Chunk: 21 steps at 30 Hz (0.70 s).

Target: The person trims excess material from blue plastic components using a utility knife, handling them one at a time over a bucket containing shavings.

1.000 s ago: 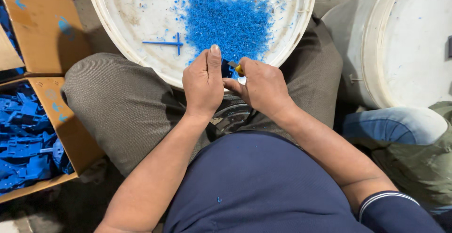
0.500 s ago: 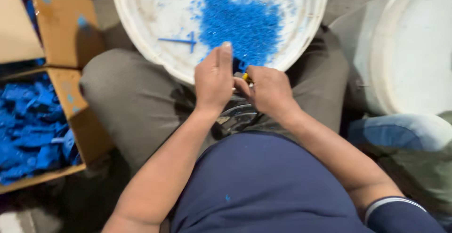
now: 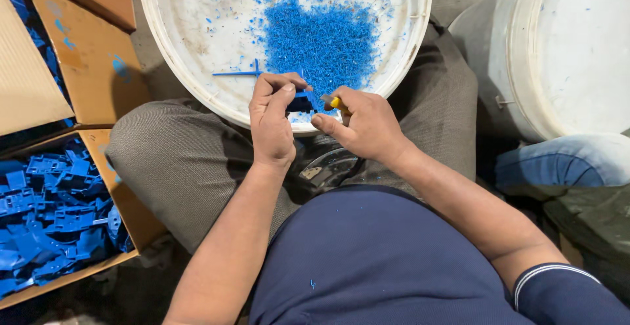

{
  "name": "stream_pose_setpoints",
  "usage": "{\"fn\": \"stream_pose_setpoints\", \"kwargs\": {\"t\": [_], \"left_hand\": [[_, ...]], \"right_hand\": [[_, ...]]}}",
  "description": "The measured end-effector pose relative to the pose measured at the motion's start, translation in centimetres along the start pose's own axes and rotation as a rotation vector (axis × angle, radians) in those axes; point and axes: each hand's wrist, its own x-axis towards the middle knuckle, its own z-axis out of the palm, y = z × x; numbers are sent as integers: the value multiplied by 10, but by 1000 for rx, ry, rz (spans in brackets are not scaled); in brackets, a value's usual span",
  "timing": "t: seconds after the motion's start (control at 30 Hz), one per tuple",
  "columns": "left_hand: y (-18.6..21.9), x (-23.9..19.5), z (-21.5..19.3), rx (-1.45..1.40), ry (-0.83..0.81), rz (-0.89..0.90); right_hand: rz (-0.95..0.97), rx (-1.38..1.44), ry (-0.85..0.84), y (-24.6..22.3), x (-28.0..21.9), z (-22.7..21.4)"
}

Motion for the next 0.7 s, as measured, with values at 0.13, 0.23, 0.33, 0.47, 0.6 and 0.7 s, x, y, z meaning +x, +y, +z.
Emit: {"fn": "stream_pose_setpoints", "kwargs": {"t": [0.13, 0.23, 0.33, 0.47, 0.6, 0.7], "left_hand": [[0, -2, -1, -42, -49, -3], [0, -3, -1, -20, -81, 13], [-1, -3, -1, 21, -102, 31], [-1, -3, -1, 43, -112, 58], [0, -4, -2, 80, -121, 68], [-1, -4, -2, 89, -129, 67]], "right_hand": [[-8, -85, 4, -4, 2, -1], [-48, -143, 14, -7, 6, -2], [-39, -185, -18, -6, 9, -1], [-39, -193, -29, -2, 9, 3], [-29, -193, -31, 2, 10, 6], [-20, -194, -34, 5, 9, 7]]}}
